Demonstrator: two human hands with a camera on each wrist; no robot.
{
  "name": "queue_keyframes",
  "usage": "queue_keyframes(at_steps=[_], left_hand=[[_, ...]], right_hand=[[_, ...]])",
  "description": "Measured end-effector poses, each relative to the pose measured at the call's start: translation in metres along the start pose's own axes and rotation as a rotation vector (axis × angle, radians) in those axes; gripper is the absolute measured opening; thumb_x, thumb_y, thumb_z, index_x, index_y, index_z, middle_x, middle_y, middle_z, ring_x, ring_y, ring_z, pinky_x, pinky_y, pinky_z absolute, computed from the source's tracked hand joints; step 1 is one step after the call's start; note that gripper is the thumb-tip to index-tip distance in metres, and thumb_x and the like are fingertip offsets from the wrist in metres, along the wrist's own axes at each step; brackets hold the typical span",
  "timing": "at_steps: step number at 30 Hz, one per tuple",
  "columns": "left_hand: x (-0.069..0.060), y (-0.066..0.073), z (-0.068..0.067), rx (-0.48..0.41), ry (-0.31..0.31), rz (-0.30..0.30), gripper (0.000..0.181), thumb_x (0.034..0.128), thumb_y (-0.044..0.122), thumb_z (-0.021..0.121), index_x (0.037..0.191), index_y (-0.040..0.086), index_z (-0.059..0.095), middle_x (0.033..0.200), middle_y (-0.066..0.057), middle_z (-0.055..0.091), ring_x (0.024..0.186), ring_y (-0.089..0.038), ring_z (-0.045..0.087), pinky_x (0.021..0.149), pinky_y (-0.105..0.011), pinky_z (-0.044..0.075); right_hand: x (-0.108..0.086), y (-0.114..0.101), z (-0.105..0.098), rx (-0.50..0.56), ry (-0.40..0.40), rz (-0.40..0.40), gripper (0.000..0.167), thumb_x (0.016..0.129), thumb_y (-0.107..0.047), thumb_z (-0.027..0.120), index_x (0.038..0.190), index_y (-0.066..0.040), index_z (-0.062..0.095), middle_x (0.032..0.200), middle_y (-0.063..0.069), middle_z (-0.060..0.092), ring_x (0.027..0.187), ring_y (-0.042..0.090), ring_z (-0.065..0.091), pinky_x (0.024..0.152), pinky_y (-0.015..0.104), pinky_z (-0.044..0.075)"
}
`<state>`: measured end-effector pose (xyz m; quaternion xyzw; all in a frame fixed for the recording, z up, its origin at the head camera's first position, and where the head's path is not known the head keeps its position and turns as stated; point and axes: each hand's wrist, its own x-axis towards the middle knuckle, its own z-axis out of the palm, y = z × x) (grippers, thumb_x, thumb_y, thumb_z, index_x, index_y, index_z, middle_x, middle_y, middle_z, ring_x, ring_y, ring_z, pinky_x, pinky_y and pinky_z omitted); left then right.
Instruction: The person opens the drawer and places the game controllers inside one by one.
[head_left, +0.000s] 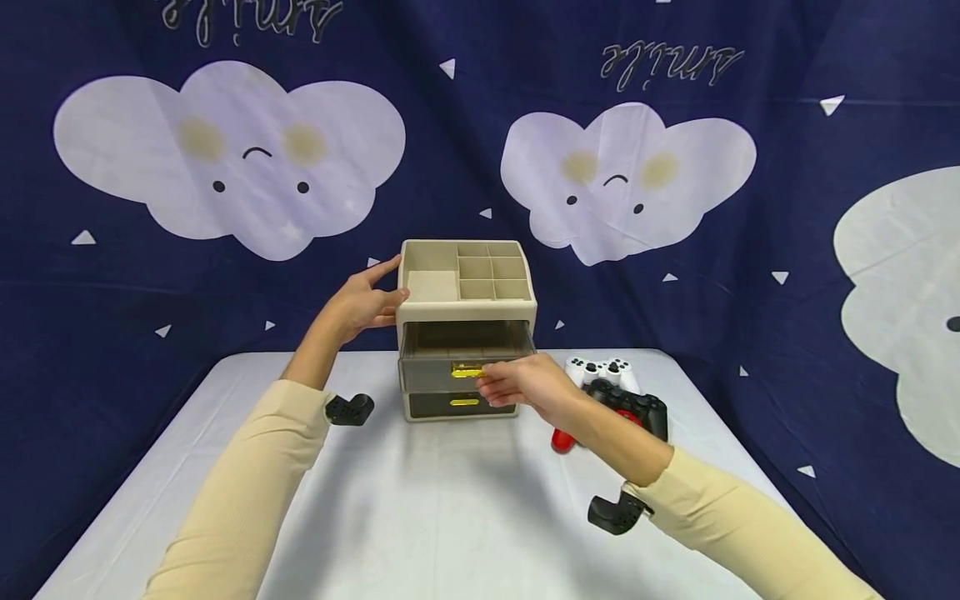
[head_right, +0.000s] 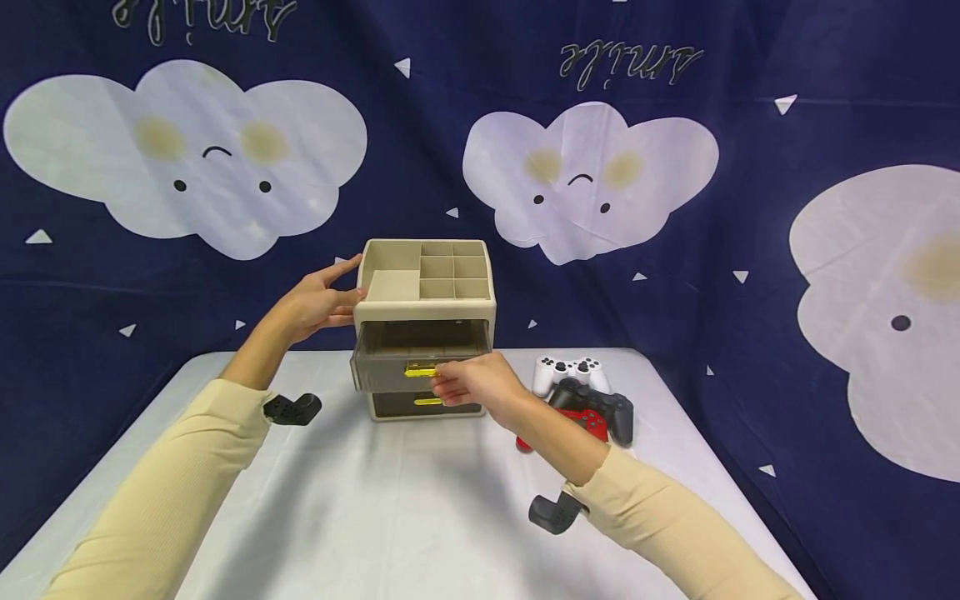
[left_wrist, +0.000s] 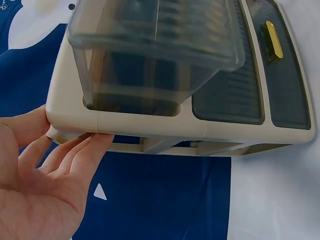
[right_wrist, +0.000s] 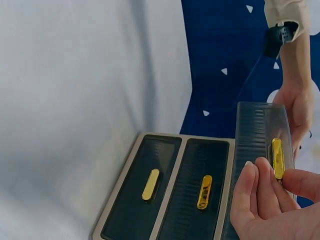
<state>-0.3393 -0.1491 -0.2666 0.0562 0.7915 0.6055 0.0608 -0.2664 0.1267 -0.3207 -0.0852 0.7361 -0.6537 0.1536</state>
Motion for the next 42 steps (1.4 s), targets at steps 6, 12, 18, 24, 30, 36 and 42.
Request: queue_keyframes(at_steps=[6, 12, 18, 24, 30, 36, 42], left_hand=[[0.0, 0.0, 0.001, 0.017, 0.004, 0.006, 0.076, 0.1049, 0.014, 0.057, 0.163, 0.036, 0.014, 0.163, -0.017, 0.032, 0.131, -0.035, 0.058, 0.107, -0.043, 0.051], [-0.001, 0.001, 0.0, 0.012, -0.005, 0.008, 0.076, 0.105, 0.013, 0.057, 0.164, 0.036, 0.013, 0.163, -0.017, 0.031, 0.13, -0.036, 0.058, 0.107, -0.044, 0.051], [0.0, 0.001, -0.002, -0.013, -0.012, 0.007, 0.076, 0.1049, 0.013, 0.057, 0.163, 0.036, 0.014, 0.161, -0.018, 0.035, 0.131, -0.034, 0.057, 0.108, -0.044, 0.051], [0.0, 0.0, -0.001, -0.007, -0.016, 0.011, 0.076, 0.1049, 0.013, 0.057, 0.163, 0.036, 0.014, 0.161, -0.018, 0.034, 0.131, -0.035, 0.057, 0.107, -0.043, 0.051], [-0.002, 0.0, -0.001, 0.002, -0.012, 0.015, 0.076, 0.1051, 0.013, 0.056, 0.164, 0.035, 0.014, 0.162, -0.018, 0.032, 0.132, -0.036, 0.057, 0.108, -0.044, 0.05], [-0.002, 0.001, 0.0, -0.002, -0.017, 0.01, 0.076, 0.1052, 0.013, 0.056, 0.163, 0.036, 0.013, 0.163, -0.018, 0.031, 0.132, -0.036, 0.057, 0.109, -0.045, 0.05], [0.0, 0.0, 0.0, 0.002, -0.013, 0.017, 0.076, 0.105, 0.013, 0.056, 0.164, 0.035, 0.014, 0.161, -0.018, 0.035, 0.131, -0.035, 0.057, 0.107, -0.044, 0.051]], right_hand=[[-0.01, 0.002, -0.001, -0.003, -0.003, 0.003, 0.032, 0.097, -0.013, 0.065, 0.114, 0.013, 0.07, 0.099, 0.016, 0.077, 0.079, 0.015, 0.073, 0.083, 0.031, 0.062], [-0.021, 0.002, 0.002, 0.0, -0.013, -0.005, 0.034, 0.097, -0.013, 0.065, 0.117, 0.013, 0.069, 0.106, 0.022, 0.076, 0.085, 0.02, 0.075, 0.086, 0.032, 0.062], [-0.028, 0.004, 0.003, -0.005, -0.019, -0.009, 0.035, 0.096, -0.014, 0.066, 0.116, 0.014, 0.069, 0.101, 0.018, 0.077, 0.08, 0.016, 0.074, 0.084, 0.032, 0.062], [-0.03, 0.01, 0.003, -0.038, -0.024, -0.013, 0.035, 0.097, -0.015, 0.064, 0.115, 0.015, 0.069, 0.103, 0.02, 0.077, 0.079, 0.013, 0.073, 0.084, 0.031, 0.062], [-0.032, 0.012, 0.003, -0.061, -0.039, -0.007, 0.035, 0.098, -0.016, 0.063, 0.115, 0.014, 0.069, 0.1, 0.018, 0.077, 0.077, 0.012, 0.072, 0.081, 0.03, 0.062], [-0.038, 0.001, -0.004, -0.141, -0.12, 0.051, 0.034, 0.098, -0.021, 0.063, 0.111, 0.01, 0.073, 0.092, 0.01, 0.077, 0.079, 0.016, 0.073, 0.08, 0.034, 0.063], [-0.042, -0.016, -0.02, -0.206, -0.227, 0.048, 0.035, 0.1, -0.022, 0.06, 0.114, 0.009, 0.072, 0.098, 0.014, 0.077, 0.085, 0.022, 0.075, 0.087, 0.04, 0.062]])
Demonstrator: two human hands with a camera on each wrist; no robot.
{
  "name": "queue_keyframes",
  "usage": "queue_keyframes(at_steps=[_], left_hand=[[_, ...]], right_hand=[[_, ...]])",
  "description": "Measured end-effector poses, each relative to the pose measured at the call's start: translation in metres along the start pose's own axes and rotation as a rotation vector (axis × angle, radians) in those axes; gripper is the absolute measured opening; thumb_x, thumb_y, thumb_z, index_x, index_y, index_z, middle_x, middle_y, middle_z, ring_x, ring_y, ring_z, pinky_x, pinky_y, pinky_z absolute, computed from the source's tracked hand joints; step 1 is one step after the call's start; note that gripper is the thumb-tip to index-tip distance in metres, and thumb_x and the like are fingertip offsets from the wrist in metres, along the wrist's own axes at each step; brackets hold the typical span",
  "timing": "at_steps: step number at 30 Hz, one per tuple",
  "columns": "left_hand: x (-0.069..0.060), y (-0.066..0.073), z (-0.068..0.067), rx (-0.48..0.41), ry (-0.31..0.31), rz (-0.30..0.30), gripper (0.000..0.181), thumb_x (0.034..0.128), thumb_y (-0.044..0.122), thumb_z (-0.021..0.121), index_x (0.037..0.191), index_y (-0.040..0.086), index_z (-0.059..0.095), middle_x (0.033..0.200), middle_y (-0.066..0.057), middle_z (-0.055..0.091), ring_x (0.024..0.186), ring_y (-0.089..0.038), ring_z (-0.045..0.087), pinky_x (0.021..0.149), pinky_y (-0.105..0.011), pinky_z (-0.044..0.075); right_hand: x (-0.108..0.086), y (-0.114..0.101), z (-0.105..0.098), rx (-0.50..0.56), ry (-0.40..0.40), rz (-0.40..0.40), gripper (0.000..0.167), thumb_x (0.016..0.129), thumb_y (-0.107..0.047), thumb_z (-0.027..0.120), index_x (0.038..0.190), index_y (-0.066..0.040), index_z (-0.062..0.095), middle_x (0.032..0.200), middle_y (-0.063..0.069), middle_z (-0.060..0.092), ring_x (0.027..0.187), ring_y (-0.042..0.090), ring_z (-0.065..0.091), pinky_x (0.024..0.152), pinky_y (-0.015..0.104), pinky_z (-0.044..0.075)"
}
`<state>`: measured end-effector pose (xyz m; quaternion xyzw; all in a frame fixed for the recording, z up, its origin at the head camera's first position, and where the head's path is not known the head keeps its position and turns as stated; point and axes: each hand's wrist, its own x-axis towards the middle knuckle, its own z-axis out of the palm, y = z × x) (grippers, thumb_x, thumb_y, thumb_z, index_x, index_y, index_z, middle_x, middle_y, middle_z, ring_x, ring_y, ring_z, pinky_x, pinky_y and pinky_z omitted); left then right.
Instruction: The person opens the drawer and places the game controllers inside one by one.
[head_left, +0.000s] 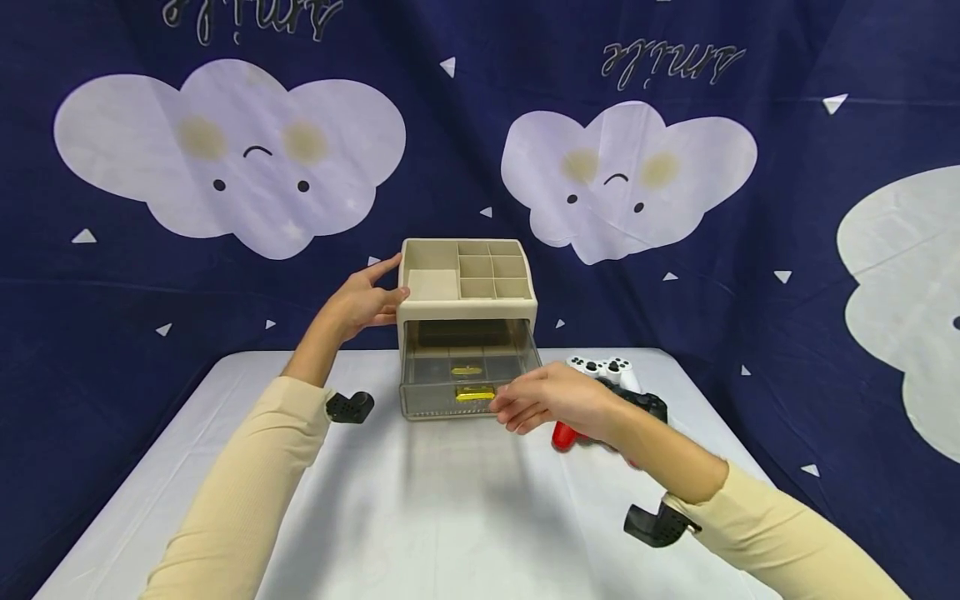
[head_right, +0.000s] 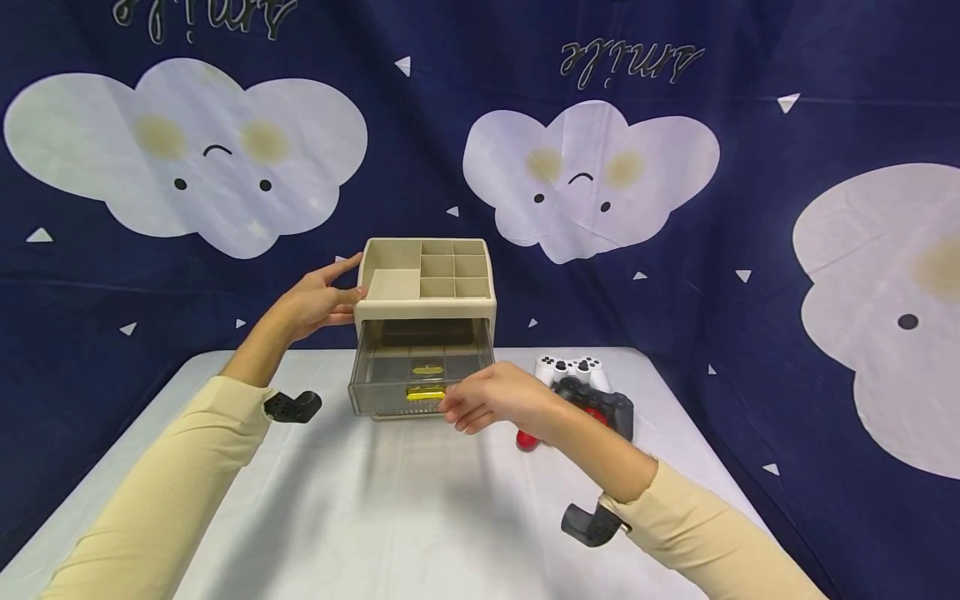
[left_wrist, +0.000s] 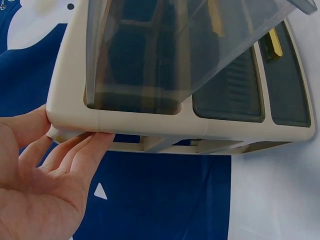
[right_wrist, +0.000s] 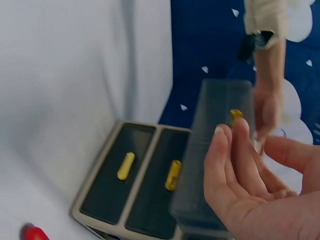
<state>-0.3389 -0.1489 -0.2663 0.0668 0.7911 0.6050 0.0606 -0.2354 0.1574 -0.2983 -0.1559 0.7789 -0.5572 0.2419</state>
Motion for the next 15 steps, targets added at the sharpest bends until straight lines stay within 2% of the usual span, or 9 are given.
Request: queue_keyframes(at_steps=[6, 12, 15], left_hand=[[0.0, -0.001, 0.0, 0.019, 0.002, 0.005, 0.077, 0.1048, 0.012, 0.056, 0.164, 0.034, 0.013, 0.16, -0.018, 0.036, 0.13, -0.033, 0.058, 0.107, -0.044, 0.051], [0.0, 0.0, -0.001, 0.028, 0.005, 0.005, 0.077, 0.1047, 0.012, 0.057, 0.164, 0.034, 0.013, 0.161, -0.018, 0.034, 0.128, -0.033, 0.059, 0.107, -0.043, 0.052], [0.0, 0.0, 0.0, 0.026, 0.008, 0.002, 0.077, 0.1045, 0.012, 0.057, 0.164, 0.034, 0.014, 0.159, -0.018, 0.037, 0.126, -0.032, 0.06, 0.106, -0.043, 0.053]], right_hand=[[-0.007, -0.011, -0.019, -0.028, -0.029, -0.025, 0.037, 0.104, -0.02, 0.054, 0.122, 0.009, 0.067, 0.112, 0.025, 0.073, 0.092, 0.022, 0.074, 0.089, 0.036, 0.061], [-0.012, -0.017, -0.038, -0.074, -0.007, -0.033, 0.039, 0.105, -0.023, 0.053, 0.127, 0.007, 0.066, 0.109, 0.02, 0.073, 0.096, 0.028, 0.072, 0.089, 0.033, 0.061], [-0.014, -0.015, -0.05, -0.082, 0.022, -0.037, 0.04, 0.105, -0.021, 0.054, 0.13, 0.008, 0.063, 0.109, 0.017, 0.072, 0.095, 0.026, 0.071, 0.088, 0.031, 0.061]])
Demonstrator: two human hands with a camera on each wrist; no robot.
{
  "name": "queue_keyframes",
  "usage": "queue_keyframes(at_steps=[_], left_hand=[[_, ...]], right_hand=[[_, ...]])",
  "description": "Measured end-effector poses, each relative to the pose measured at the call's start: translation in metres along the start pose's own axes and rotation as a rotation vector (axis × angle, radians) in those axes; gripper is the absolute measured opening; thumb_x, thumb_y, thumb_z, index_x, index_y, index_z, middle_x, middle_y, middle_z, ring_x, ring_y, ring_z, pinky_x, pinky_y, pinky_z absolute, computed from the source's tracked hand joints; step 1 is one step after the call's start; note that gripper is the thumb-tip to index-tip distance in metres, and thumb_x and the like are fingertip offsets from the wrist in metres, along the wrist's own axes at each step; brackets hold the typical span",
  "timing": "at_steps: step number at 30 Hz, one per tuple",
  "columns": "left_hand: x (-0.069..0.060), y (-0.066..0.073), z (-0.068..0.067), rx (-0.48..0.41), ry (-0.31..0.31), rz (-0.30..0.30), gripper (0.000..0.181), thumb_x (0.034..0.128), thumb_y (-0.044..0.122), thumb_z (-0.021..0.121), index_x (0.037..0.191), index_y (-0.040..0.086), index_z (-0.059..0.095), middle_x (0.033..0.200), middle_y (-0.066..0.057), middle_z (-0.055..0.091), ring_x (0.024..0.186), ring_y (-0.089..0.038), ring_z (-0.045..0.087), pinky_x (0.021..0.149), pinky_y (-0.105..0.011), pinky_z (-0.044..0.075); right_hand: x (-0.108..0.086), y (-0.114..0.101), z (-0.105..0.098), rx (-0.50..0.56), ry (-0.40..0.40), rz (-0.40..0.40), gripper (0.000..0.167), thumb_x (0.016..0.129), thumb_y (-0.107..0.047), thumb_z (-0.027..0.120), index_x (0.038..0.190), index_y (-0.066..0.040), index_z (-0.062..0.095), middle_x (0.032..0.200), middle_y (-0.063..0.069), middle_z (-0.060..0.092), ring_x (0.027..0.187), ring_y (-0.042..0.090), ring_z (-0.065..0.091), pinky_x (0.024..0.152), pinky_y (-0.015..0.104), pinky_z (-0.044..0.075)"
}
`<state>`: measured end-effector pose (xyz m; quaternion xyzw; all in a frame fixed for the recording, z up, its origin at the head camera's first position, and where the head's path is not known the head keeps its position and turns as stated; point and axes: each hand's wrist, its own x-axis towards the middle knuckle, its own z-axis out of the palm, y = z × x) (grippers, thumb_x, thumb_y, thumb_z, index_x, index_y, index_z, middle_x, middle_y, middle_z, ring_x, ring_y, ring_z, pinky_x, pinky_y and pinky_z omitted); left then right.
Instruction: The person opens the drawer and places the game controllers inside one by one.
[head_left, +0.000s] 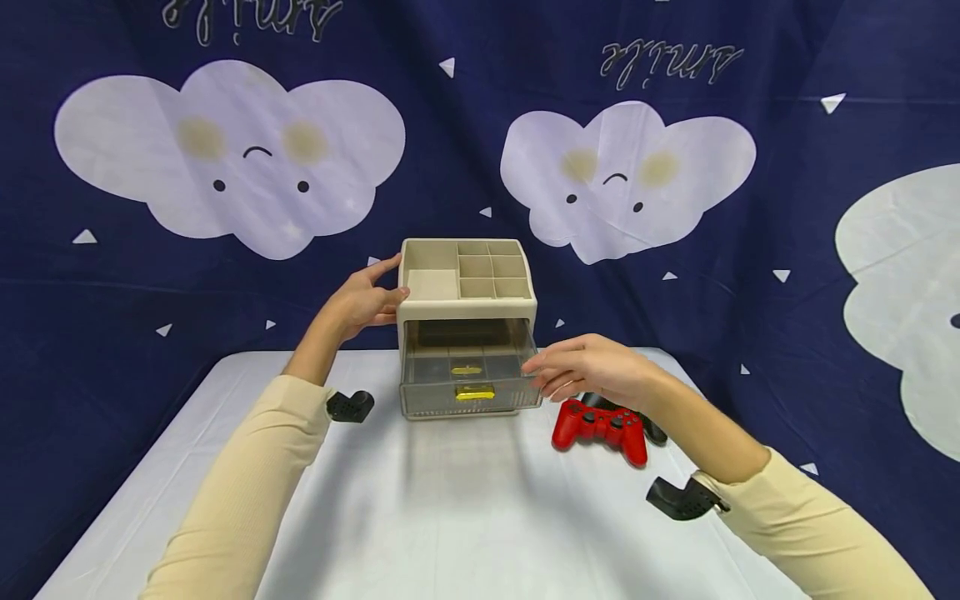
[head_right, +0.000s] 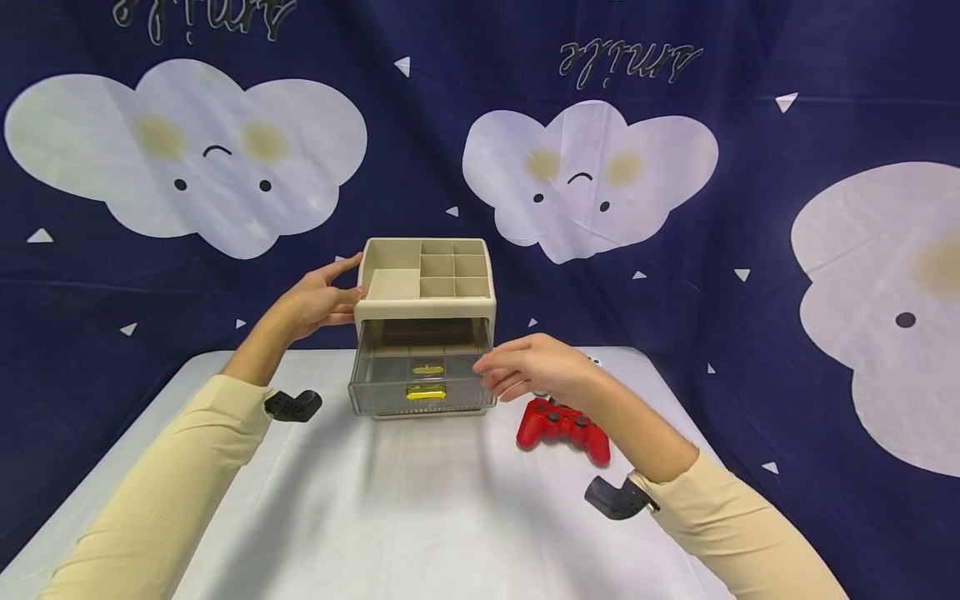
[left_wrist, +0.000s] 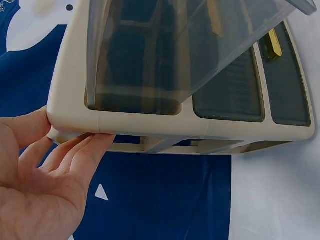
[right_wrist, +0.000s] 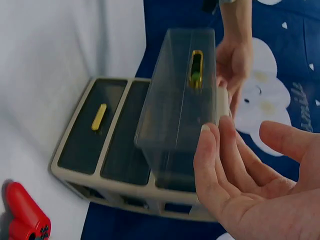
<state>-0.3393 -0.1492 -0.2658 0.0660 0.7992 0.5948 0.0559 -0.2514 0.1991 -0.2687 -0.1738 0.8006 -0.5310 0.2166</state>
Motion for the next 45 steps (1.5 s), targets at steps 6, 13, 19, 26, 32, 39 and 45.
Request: queue_keyframes(at_steps=[6, 13, 19, 26, 32, 39, 45], left_hand=[[0.001, 0.001, 0.001, -0.002, 0.006, -0.001, 0.076, 0.1042, 0.012, 0.057, 0.164, 0.034, 0.015, 0.159, -0.018, 0.037, 0.125, -0.031, 0.06, 0.105, -0.042, 0.053], [0.001, 0.001, 0.003, 0.009, 0.01, 0.001, 0.076, 0.1039, 0.011, 0.058, 0.164, 0.033, 0.016, 0.156, -0.019, 0.04, 0.121, -0.03, 0.063, 0.103, -0.043, 0.054], [0.003, 0.0, 0.003, 0.003, 0.011, -0.004, 0.076, 0.1042, 0.011, 0.057, 0.164, 0.033, 0.016, 0.155, -0.019, 0.041, 0.121, -0.032, 0.063, 0.103, -0.044, 0.055], [0.002, 0.001, 0.002, 0.003, 0.015, -0.008, 0.076, 0.1041, 0.011, 0.057, 0.164, 0.034, 0.017, 0.157, -0.019, 0.04, 0.124, -0.033, 0.062, 0.105, -0.044, 0.053], [0.0, 0.005, 0.002, -0.002, 0.013, -0.014, 0.076, 0.1042, 0.011, 0.057, 0.164, 0.035, 0.017, 0.157, -0.019, 0.039, 0.125, -0.032, 0.061, 0.106, -0.044, 0.052], [0.001, 0.004, 0.0, -0.006, 0.018, -0.021, 0.075, 0.1043, 0.011, 0.057, 0.164, 0.035, 0.017, 0.157, -0.02, 0.038, 0.125, -0.033, 0.06, 0.107, -0.044, 0.051], [-0.002, 0.004, 0.001, -0.01, 0.005, -0.016, 0.076, 0.1043, 0.011, 0.057, 0.164, 0.034, 0.016, 0.159, -0.02, 0.036, 0.127, -0.034, 0.059, 0.108, -0.045, 0.051]], right_hand=[[-0.003, 0.015, -0.022, -0.005, 0.081, 0.033, 0.043, 0.105, -0.021, 0.054, 0.135, 0.009, 0.059, 0.108, 0.011, 0.071, 0.094, 0.021, 0.069, 0.088, 0.03, 0.061], [-0.009, 0.043, -0.042, 0.012, 0.112, 0.066, 0.046, 0.103, -0.022, 0.058, 0.138, 0.008, 0.056, 0.109, 0.005, 0.07, 0.096, 0.018, 0.069, 0.09, 0.029, 0.06], [-0.011, 0.073, -0.057, -0.009, 0.197, 0.087, 0.052, 0.1, -0.024, 0.063, 0.141, 0.005, 0.054, 0.121, 0.008, 0.069, 0.099, 0.018, 0.068, 0.092, 0.03, 0.059], [-0.006, 0.107, -0.067, -0.104, 0.326, 0.115, 0.053, 0.097, -0.029, 0.068, 0.139, 0.002, 0.058, 0.126, 0.007, 0.067, 0.096, 0.017, 0.064, 0.088, 0.029, 0.059], [-0.003, 0.133, -0.066, -0.146, 0.419, 0.125, 0.056, 0.094, -0.029, 0.073, 0.138, 0.003, 0.059, 0.115, 0.007, 0.07, 0.097, 0.02, 0.062, 0.085, 0.031, 0.059], [-0.001, 0.161, -0.063, -0.276, 0.503, 0.148, 0.061, 0.09, -0.034, 0.077, 0.138, 0.0, 0.06, 0.122, 0.021, 0.071, 0.109, 0.029, 0.065, 0.088, 0.037, 0.055], [-0.001, 0.18, -0.061, -0.363, 0.549, 0.171, 0.059, 0.088, -0.032, 0.078, 0.135, 0.001, 0.063, 0.127, 0.031, 0.064, 0.119, 0.042, 0.06, 0.099, 0.05, 0.049]])
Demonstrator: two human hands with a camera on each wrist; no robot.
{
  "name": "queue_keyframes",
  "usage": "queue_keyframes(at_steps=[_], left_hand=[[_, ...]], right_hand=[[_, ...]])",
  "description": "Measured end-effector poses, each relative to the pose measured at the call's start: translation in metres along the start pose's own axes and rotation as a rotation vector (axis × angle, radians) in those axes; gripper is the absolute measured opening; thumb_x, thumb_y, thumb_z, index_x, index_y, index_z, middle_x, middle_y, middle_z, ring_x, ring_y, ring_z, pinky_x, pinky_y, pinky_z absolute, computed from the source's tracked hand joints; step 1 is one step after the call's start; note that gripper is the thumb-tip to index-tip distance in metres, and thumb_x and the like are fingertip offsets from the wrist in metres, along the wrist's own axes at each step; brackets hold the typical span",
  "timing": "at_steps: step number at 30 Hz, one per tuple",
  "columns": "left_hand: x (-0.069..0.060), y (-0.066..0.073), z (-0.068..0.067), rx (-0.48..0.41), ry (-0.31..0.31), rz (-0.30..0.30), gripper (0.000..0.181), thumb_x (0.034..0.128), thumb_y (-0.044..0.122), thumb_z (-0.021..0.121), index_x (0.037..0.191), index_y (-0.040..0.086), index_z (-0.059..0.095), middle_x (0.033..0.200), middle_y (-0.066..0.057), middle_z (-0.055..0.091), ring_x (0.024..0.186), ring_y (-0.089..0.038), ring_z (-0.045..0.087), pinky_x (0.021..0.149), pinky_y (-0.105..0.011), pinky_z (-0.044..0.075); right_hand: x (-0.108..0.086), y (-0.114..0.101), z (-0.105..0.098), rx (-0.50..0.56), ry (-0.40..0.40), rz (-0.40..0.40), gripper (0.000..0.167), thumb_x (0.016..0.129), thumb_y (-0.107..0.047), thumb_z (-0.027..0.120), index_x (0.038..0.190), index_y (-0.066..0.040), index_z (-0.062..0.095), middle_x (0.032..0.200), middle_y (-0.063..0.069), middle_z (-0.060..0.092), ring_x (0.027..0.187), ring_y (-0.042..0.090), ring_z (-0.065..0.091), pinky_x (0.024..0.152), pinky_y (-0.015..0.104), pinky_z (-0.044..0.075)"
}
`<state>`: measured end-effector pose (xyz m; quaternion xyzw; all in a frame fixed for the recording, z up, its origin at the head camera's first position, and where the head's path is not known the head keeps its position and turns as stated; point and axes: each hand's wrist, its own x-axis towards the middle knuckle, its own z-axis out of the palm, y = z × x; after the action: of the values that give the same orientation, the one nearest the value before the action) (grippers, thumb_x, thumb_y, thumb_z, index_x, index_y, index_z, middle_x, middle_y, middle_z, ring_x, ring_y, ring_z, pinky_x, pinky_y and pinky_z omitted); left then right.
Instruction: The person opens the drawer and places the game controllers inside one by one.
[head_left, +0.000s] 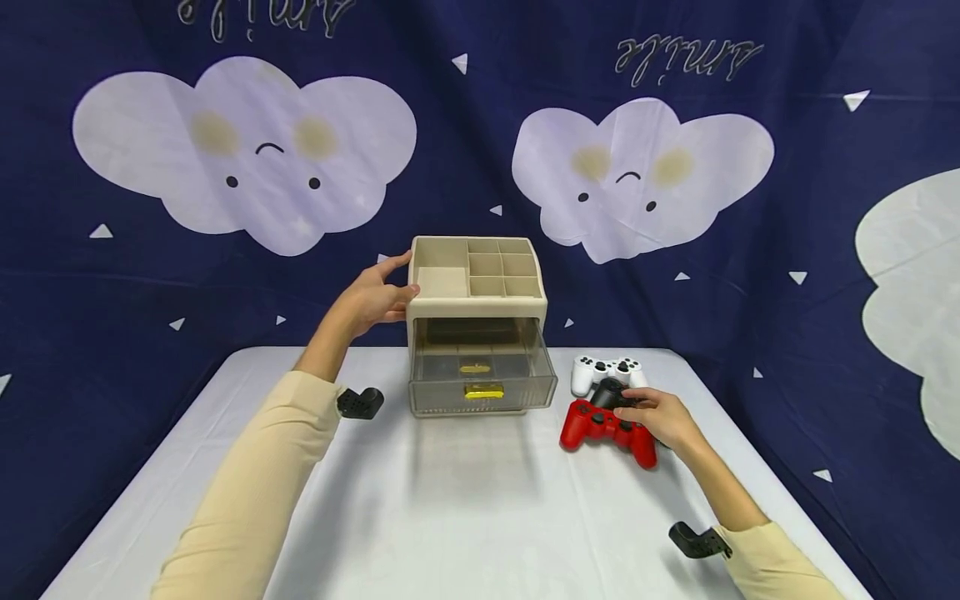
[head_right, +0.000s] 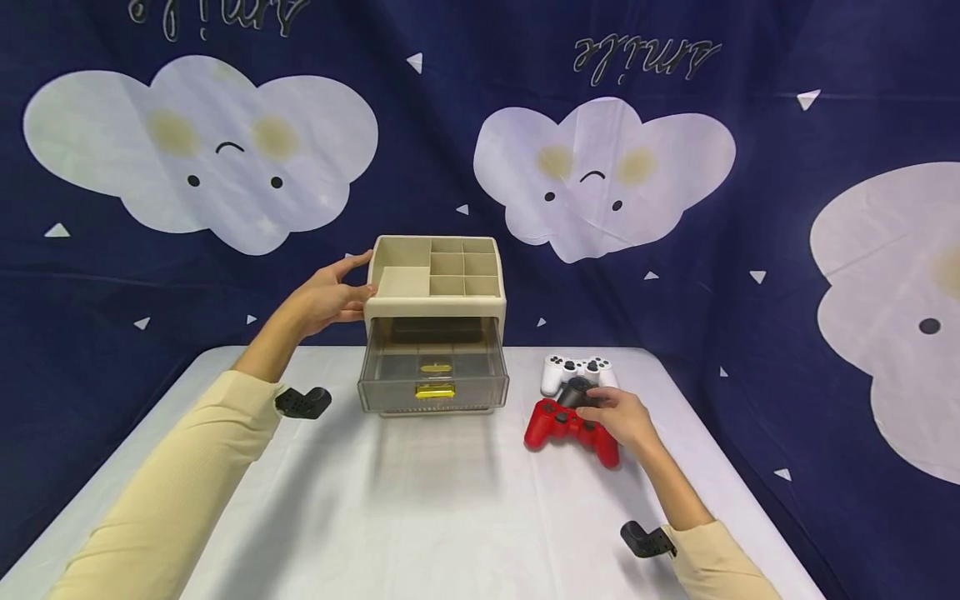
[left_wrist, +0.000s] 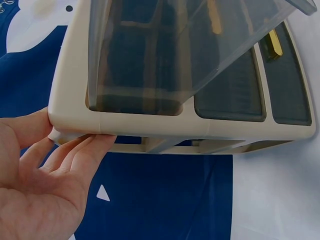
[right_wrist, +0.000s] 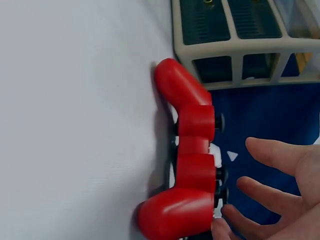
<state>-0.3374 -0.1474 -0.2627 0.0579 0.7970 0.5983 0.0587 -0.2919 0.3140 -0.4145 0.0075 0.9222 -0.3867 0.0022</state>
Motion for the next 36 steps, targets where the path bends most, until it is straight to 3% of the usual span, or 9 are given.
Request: queue_keyframes(at_steps=[9, 15, 22, 28, 36], left_hand=[[-0.001, 0.0, 0.001, -0.001, 0.008, -0.004, 0.076, 0.1043, 0.011, 0.057, 0.163, 0.036, 0.016, 0.158, -0.019, 0.037, 0.126, -0.034, 0.06, 0.107, -0.043, 0.052], [-0.002, -0.001, 0.001, -0.005, 0.009, -0.003, 0.076, 0.1042, 0.012, 0.057, 0.164, 0.035, 0.016, 0.158, -0.019, 0.037, 0.128, -0.034, 0.059, 0.107, -0.044, 0.051], [-0.001, -0.001, 0.001, 0.001, 0.01, 0.003, 0.075, 0.1045, 0.013, 0.057, 0.163, 0.035, 0.017, 0.157, -0.019, 0.038, 0.126, -0.034, 0.06, 0.107, -0.043, 0.052], [0.001, -0.001, 0.001, -0.006, 0.009, 0.002, 0.075, 0.1045, 0.012, 0.057, 0.164, 0.034, 0.017, 0.157, -0.02, 0.039, 0.126, -0.034, 0.059, 0.107, -0.044, 0.052], [0.001, -0.001, 0.001, -0.006, 0.011, -0.004, 0.075, 0.1045, 0.011, 0.057, 0.164, 0.035, 0.017, 0.157, -0.019, 0.038, 0.125, -0.034, 0.06, 0.107, -0.043, 0.052]], right_hand=[[0.0, 0.011, 0.009, -0.036, 0.019, 0.002, 0.062, 0.082, -0.031, 0.084, 0.133, -0.002, 0.064, 0.122, 0.031, 0.063, 0.108, 0.037, 0.061, 0.086, 0.039, 0.048], [-0.001, 0.018, 0.018, -0.063, 0.033, -0.02, 0.067, 0.078, -0.031, 0.087, 0.134, -0.002, 0.064, 0.129, 0.036, 0.06, 0.115, 0.044, 0.058, 0.096, 0.051, 0.048], [-0.001, 0.023, 0.024, -0.155, 0.07, -0.046, 0.069, 0.074, -0.033, 0.088, 0.132, -0.003, 0.066, 0.137, 0.047, 0.044, 0.127, 0.063, 0.038, 0.103, 0.07, 0.036], [-0.006, 0.022, 0.027, -0.175, 0.084, -0.047, 0.066, 0.075, -0.032, 0.088, 0.129, 0.0, 0.066, 0.133, 0.046, 0.046, 0.129, 0.062, 0.031, 0.102, 0.07, 0.034], [-0.009, 0.023, 0.027, -0.159, 0.088, -0.048, 0.063, 0.076, -0.032, 0.087, 0.127, -0.001, 0.067, 0.128, 0.042, 0.055, 0.127, 0.059, 0.033, 0.101, 0.065, 0.033]])
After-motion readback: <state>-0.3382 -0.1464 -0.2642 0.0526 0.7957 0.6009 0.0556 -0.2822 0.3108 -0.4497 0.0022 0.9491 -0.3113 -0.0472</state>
